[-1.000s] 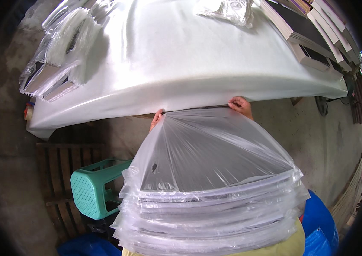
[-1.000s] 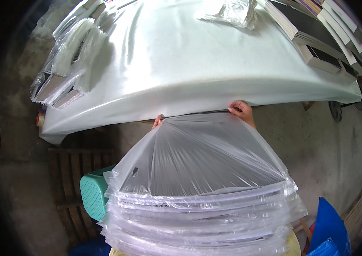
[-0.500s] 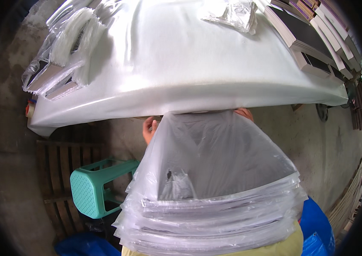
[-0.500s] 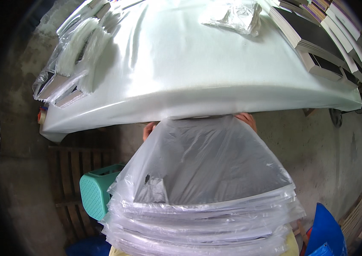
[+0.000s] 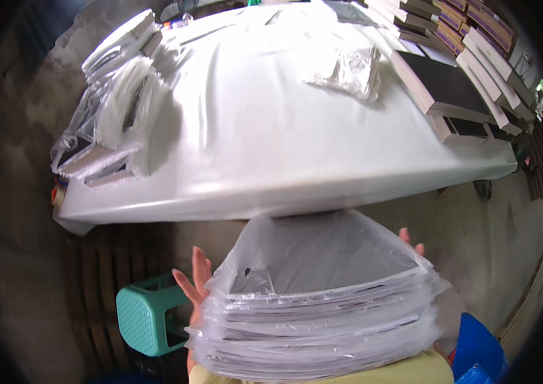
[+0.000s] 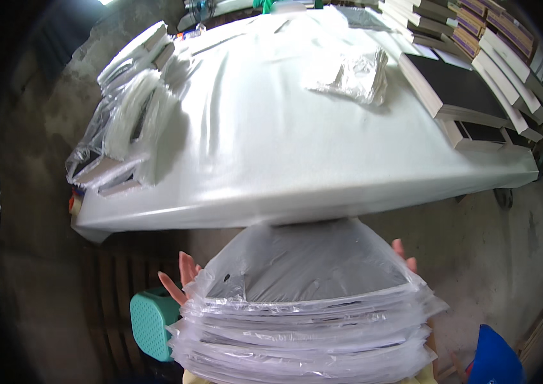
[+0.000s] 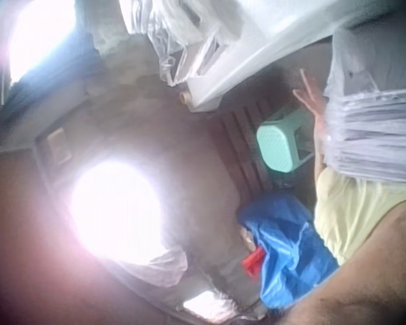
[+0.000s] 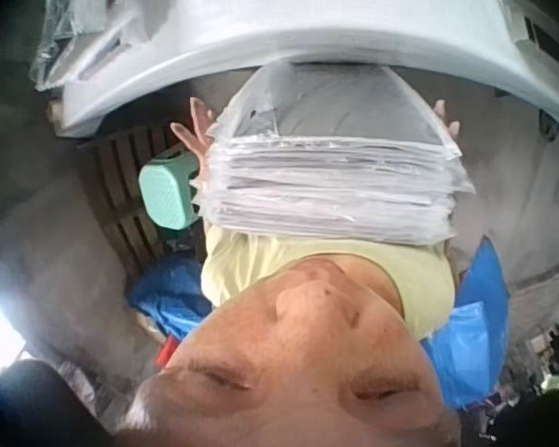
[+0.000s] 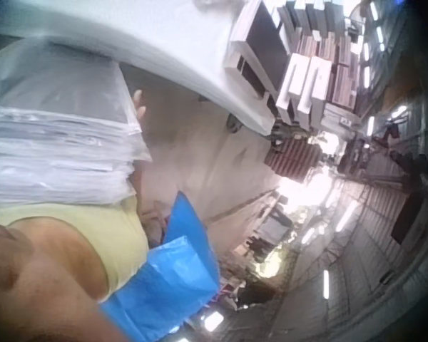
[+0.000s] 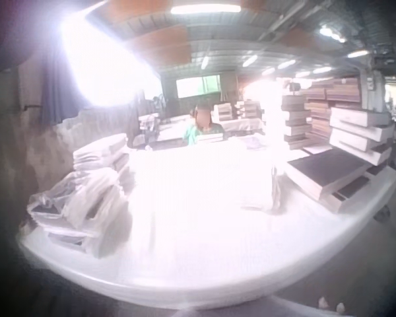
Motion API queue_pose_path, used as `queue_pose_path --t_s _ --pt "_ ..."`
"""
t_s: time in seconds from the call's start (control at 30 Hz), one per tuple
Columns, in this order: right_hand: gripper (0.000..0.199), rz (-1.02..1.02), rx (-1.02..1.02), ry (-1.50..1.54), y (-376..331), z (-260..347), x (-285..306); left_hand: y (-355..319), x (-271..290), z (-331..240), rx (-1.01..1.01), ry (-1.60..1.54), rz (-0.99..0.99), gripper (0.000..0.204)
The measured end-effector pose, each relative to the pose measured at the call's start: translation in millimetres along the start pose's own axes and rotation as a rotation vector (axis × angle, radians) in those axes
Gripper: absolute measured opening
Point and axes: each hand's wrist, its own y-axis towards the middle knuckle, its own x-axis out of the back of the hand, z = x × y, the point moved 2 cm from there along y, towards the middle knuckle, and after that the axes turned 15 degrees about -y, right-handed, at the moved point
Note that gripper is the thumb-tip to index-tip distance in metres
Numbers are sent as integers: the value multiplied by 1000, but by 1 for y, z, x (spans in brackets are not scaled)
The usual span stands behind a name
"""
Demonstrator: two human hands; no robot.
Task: The person places a notebook into a plastic bag, folds the plastic, and repeats the process for other notebooks.
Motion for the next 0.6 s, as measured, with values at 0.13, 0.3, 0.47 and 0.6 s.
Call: queue_pose_path --t_s 0.13,0.3,0.47,0.6 --pt "45 -73 33 -4 4 -7 -13 30 -28 26 178 -524 -100 58" --pt "50 -130 -87 394 47 -4 -22 58 -34 41 230 -512 -80 39" --pt "64 -313 -269 -69 16 -78 2 90 -51 52 52 -167 -4 22" --pt "71 -412 -221 62 32 -66 3 109 -63 30 -14 -147 -2 18"
